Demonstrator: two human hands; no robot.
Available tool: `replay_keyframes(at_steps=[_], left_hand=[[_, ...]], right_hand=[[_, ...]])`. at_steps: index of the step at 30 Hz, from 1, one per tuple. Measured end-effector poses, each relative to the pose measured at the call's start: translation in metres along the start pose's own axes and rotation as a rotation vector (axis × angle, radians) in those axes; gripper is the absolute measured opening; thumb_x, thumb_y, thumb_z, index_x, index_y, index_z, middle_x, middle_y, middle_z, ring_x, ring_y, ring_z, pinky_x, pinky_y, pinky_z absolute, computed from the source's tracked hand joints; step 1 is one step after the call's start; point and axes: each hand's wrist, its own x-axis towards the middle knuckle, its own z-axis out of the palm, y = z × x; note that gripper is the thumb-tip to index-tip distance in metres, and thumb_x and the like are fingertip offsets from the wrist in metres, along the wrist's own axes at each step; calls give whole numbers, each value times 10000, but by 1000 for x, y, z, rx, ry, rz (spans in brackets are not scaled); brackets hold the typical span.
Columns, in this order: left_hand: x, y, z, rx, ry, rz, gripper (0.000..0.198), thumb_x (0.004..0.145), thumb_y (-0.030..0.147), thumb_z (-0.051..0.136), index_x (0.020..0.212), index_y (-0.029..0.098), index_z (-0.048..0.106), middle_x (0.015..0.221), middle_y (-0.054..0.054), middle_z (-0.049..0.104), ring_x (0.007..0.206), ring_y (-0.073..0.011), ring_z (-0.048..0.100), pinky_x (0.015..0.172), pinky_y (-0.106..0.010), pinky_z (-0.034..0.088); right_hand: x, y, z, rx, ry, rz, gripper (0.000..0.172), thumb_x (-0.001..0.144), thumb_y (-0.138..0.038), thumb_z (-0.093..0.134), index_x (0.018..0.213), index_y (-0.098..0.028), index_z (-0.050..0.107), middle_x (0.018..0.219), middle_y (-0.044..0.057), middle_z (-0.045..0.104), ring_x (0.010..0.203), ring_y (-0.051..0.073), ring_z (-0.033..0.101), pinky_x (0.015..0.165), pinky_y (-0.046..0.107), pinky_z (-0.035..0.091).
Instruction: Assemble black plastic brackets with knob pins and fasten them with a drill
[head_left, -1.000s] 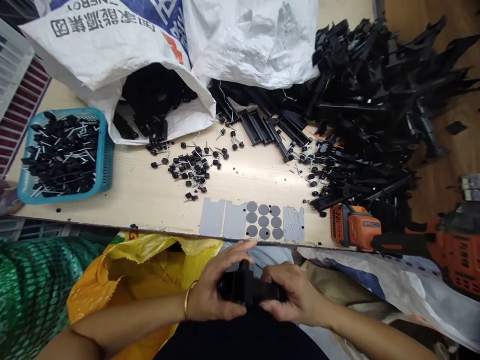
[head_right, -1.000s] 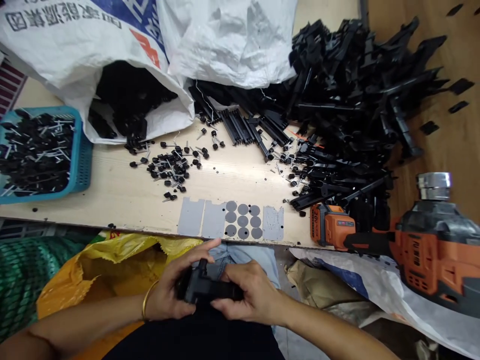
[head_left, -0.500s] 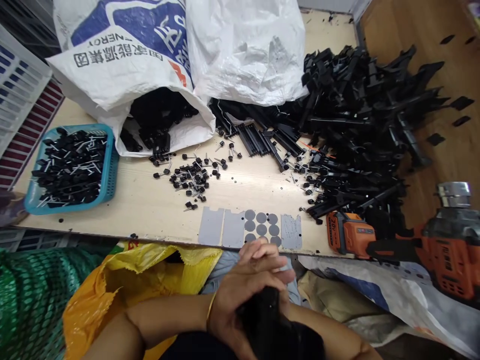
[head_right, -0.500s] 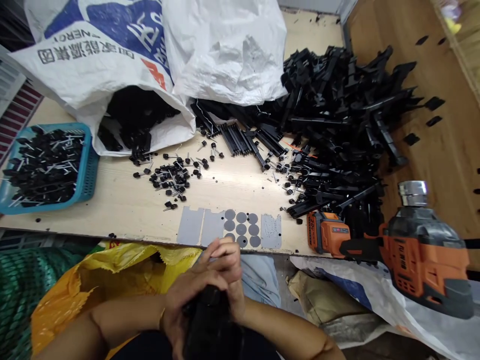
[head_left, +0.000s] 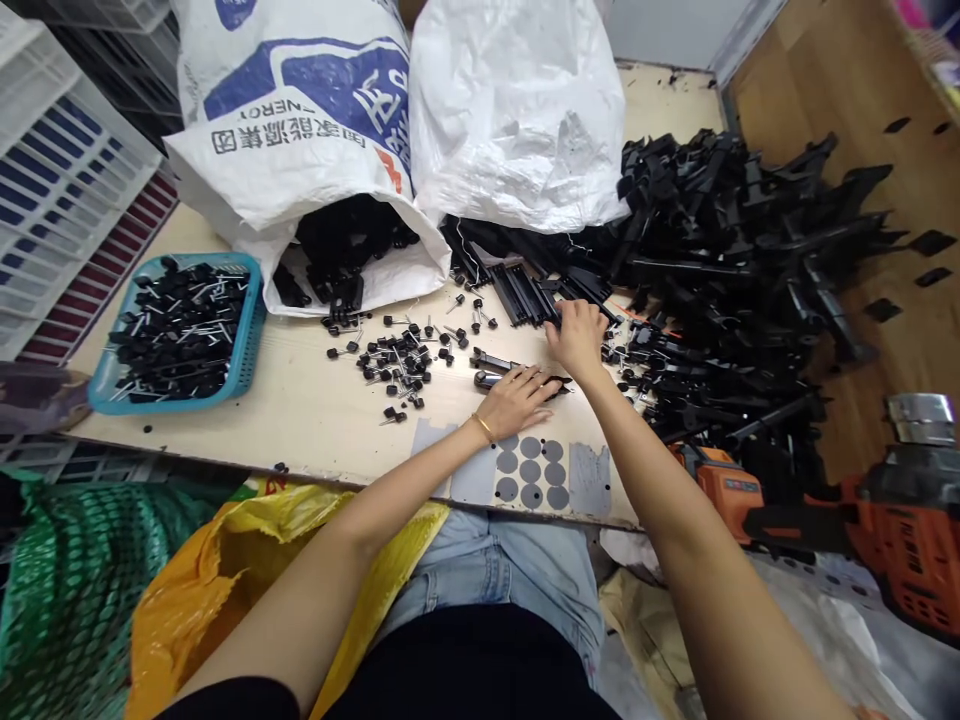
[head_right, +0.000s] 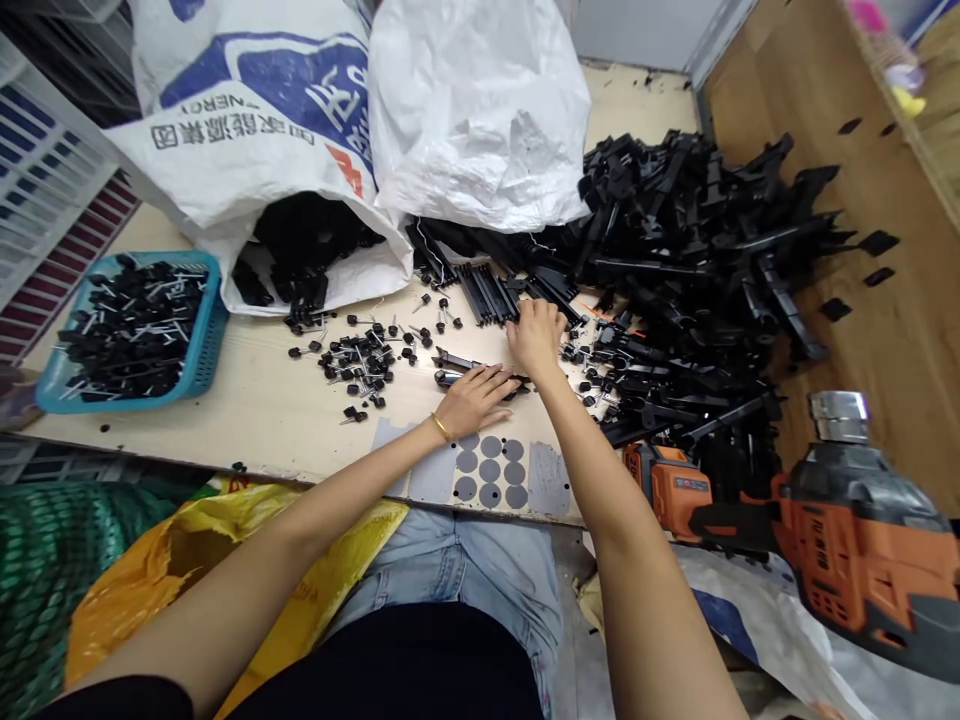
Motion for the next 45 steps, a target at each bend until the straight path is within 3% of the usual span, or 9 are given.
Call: replay_keyframes(at_steps=[7, 12, 17, 22, 28, 32, 37, 40, 45], left_hand=[[-5, 0, -14, -91, 98, 44, 471, 937, 395, 471, 1294, 94, 538, 1355, -183, 554, 1305, -275, 476, 1121, -484, 357], [-14, -45, -44, -26, 248, -337, 312, 932, 144, 402, 1161, 127, 613, 1102, -124, 682, 1048, -238, 600, 951, -455, 454], [11, -104, -61, 82, 54, -381, 380, 772, -24, 480, 1007, 192, 686, 1064, -116, 679, 1024, -267, 583, 882, -431, 446], [35, -123, -74, 110, -18, -291, 145, 734, 57, 616, 780, 178, 682, 846, -103, 671, 959, -289, 593, 906, -445, 418], [-32, -75, -104, -110, 160, -418, 161, 851, 231, 620, 999, 170, 643, 840, -42, 680, 788, -197, 632, 748, -311, 467], [-87, -23, -78, -401, 35, -419, 135, 823, 274, 690, 929, 194, 665, 743, 20, 677, 674, -137, 630, 665, -248, 474], [-110, 7, -17, -267, 169, -423, 83, 824, 241, 696, 884, 184, 690, 853, -40, 666, 838, -183, 621, 798, -324, 463], [-112, 5, -1, -196, 248, -427, 124, 844, 289, 683, 909, 185, 694, 804, -35, 631, 803, -182, 595, 776, -325, 443], [-109, 3, 1, -181, 253, -422, 159, 863, 340, 661, 908, 191, 694, 778, -27, 627, 775, -177, 582, 751, -316, 416]], right_hand=[[31, -43, 9, -132, -128, -54, 381, 892, -172, 375, 1102, 5, 639, 1117, 253, 618, 1123, 333, 490, 941, 455, 301], [49, -36, 11, 83, -206, 196, 276, 867, -235, 502, 982, -83, 702, 1061, 203, 674, 1032, 286, 583, 875, 380, 388], [52, -13, -4, 399, -128, 323, 166, 814, -263, 591, 790, -125, 680, 818, 97, 689, 791, 196, 586, 741, 297, 403], [7, 12, -43, 767, -59, 267, 235, 779, -372, 606, 731, -143, 601, 636, -11, 538, 616, 111, 437, 608, 250, 347], [-93, 48, -90, 914, -748, 68, 382, 761, -538, 646, 742, -159, 602, 660, -11, 529, 615, 105, 452, 608, 245, 364], [-121, 51, -70, 612, -1157, -190, 361, 830, -484, 557, 767, -147, 669, 754, 47, 613, 698, 154, 526, 692, 290, 407], [-129, 33, -52, 193, -758, -274, 206, 845, -311, 535, 874, -172, 685, 965, 126, 632, 966, 261, 561, 852, 366, 414], [-149, 22, -65, -22, -517, 13, 250, 878, -353, 527, 979, -151, 634, 960, 159, 638, 954, 303, 586, 795, 378, 432], [-183, -13, -61, -35, -518, 459, 596, 876, -635, 444, 1149, -110, 511, 841, 174, 667, 827, 342, 639, 682, 394, 447]])
